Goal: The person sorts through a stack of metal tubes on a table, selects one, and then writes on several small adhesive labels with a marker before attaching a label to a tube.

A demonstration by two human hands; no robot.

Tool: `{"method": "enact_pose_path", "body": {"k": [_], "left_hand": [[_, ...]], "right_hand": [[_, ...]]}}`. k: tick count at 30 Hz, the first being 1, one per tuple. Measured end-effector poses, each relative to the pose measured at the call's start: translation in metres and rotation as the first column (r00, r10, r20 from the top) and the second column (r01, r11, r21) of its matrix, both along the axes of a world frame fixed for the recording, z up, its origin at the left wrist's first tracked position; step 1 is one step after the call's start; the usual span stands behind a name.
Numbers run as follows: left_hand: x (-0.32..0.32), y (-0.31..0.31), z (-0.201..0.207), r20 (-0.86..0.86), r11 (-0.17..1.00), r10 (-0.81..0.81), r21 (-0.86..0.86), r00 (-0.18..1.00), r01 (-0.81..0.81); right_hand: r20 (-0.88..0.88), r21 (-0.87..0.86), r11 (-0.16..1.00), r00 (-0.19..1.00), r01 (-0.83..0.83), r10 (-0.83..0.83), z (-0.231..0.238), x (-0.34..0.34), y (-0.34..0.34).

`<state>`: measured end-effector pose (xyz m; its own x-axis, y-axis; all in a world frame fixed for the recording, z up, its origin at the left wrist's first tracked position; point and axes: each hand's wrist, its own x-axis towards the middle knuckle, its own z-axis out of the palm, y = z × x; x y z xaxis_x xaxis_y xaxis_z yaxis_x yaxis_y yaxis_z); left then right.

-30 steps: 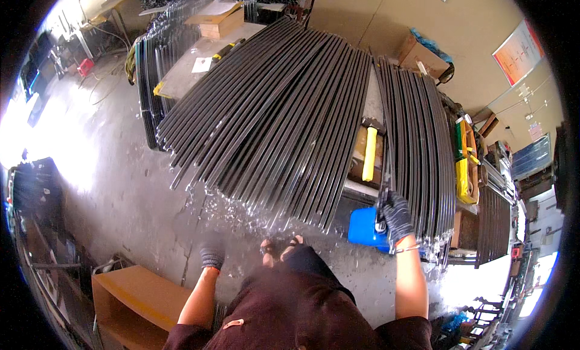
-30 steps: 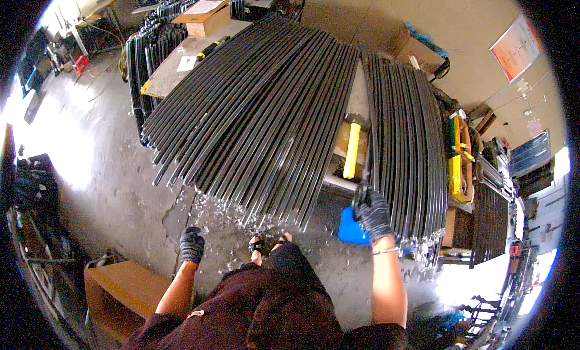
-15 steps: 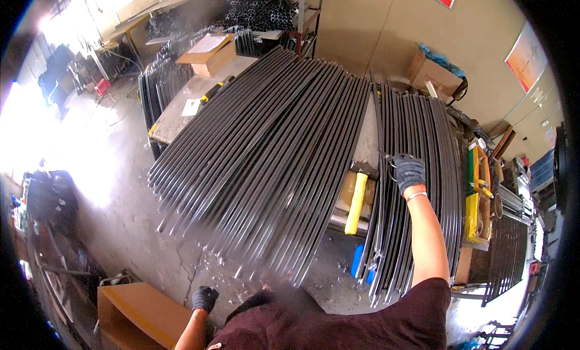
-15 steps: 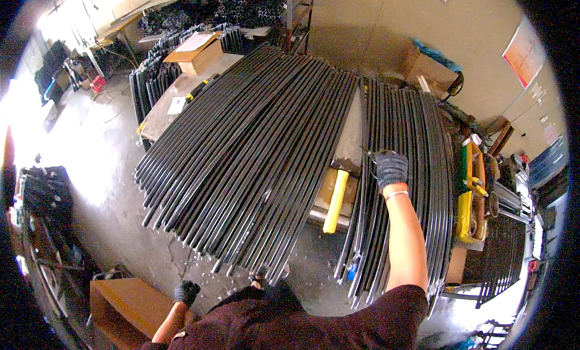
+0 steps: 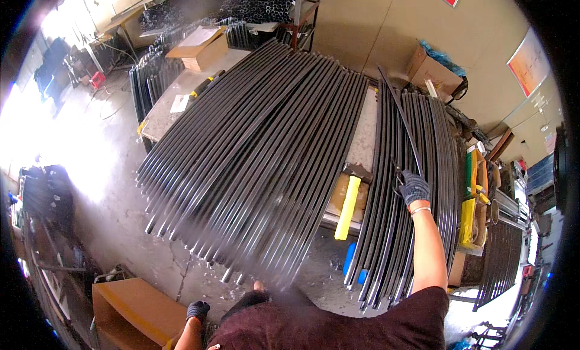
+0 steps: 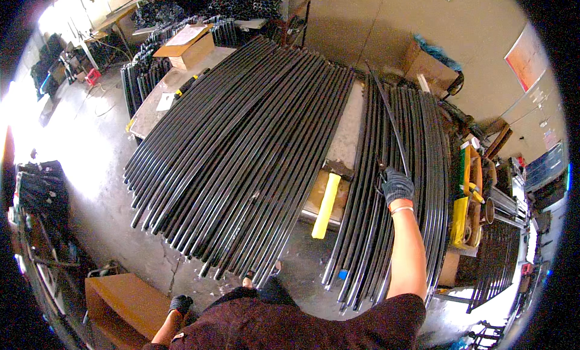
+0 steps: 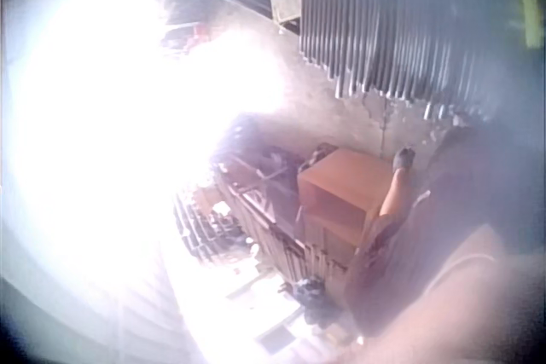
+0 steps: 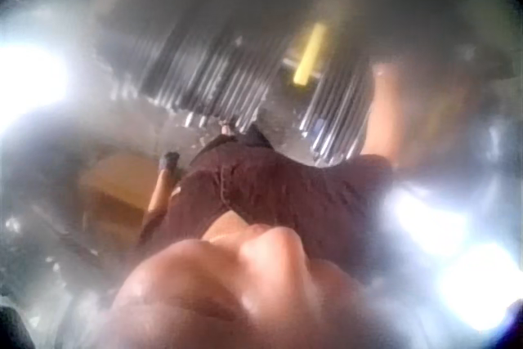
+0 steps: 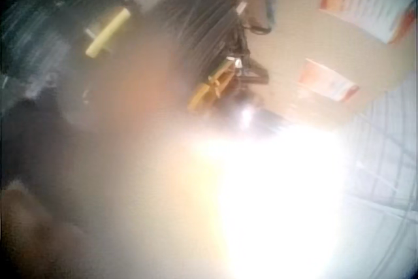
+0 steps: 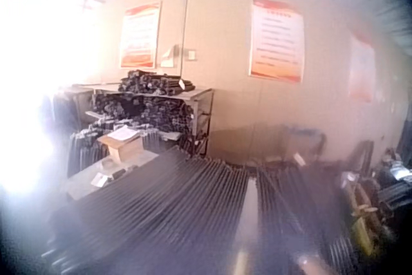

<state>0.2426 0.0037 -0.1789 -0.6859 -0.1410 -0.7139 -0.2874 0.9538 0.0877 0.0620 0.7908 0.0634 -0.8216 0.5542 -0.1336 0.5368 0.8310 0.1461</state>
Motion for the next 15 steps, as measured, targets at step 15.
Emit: {"method": "enact_pose_path", "body": {"k": [15], "left_hand": [[-0.018,-0.043,-0.04,-0.116,0.799,-0.601,-0.05,0.791,0.599]], "right_hand": [[-0.219,0.225,0.95,0.962,0.215,-0.165,-0.031,0.058,0.083]]}}
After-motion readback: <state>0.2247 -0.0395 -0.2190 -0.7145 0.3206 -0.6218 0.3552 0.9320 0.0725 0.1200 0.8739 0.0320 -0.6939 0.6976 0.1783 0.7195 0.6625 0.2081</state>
